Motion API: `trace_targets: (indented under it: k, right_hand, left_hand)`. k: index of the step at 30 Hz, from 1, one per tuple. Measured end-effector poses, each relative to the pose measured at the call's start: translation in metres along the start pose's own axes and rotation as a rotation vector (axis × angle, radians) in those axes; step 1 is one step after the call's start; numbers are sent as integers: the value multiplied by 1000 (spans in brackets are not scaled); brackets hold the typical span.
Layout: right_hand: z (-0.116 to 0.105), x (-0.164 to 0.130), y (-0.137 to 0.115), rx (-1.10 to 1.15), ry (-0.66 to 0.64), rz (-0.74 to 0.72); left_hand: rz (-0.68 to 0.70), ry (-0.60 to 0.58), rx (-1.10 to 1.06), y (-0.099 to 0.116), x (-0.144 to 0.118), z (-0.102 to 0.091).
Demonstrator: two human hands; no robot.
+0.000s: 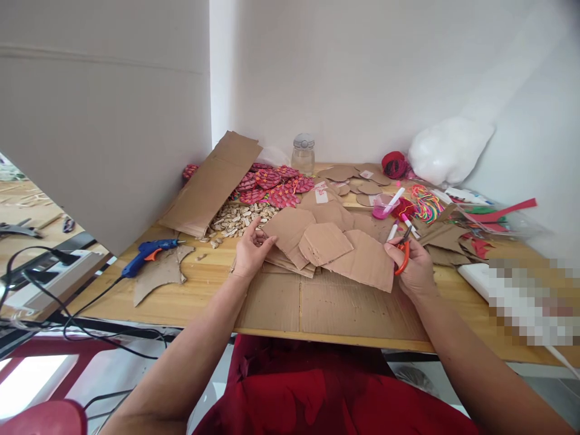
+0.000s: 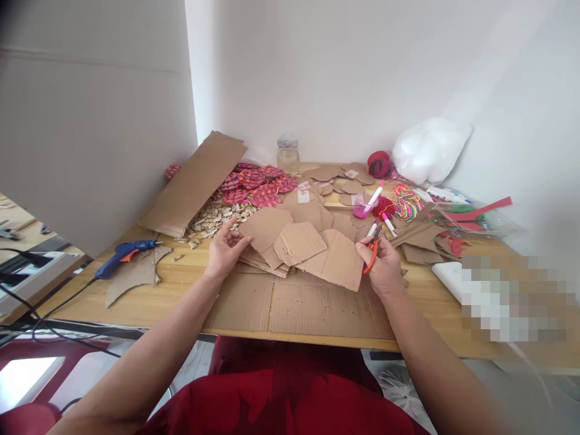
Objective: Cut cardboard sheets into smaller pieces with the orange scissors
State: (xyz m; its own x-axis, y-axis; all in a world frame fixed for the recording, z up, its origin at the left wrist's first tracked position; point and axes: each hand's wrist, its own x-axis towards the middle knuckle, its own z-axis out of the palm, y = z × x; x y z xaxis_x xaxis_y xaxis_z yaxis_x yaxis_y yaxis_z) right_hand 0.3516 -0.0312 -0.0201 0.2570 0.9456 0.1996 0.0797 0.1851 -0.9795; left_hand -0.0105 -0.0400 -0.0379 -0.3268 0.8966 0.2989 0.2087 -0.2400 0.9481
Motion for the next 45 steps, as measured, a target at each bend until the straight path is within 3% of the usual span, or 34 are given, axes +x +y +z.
trace_targets:
  k: [5, 11, 17, 22, 25, 28, 38, 41, 45]
  right_hand:
    - [13, -3, -9, -19, 22, 3]
    - [34, -7, -29, -59, -63, -8]
    - [50, -5, -19, -56, -117, -23]
    - [80, 0, -15, -95, -199, -42]
    - [99, 3, -16, -127, -228, -84]
    - [106, 5, -16, -162, -246, -134]
    - [73, 29, -9, -157, -92, -86]
    - [73, 33, -5, -153, -79, -63]
    - [77, 36, 3, -111, -62, -54]
  left_hand:
    - [-161, -137, -180, 10, -6, 3]
    - [-218, -223, -214, 18, -9, 3]
    - [-291, -292, -231, 18, -11, 2]
    - [-276, -372, -251, 15, -11, 2]
    - [-210, -344, -182, 12, -11, 3]
    - [-249, -293, -254, 11, -10, 2]
    - [-310, 223, -441, 0, 21, -29]
    - [-331, 232, -436, 7, 27, -28]
    - [-372, 64, -392, 27, 43, 1]
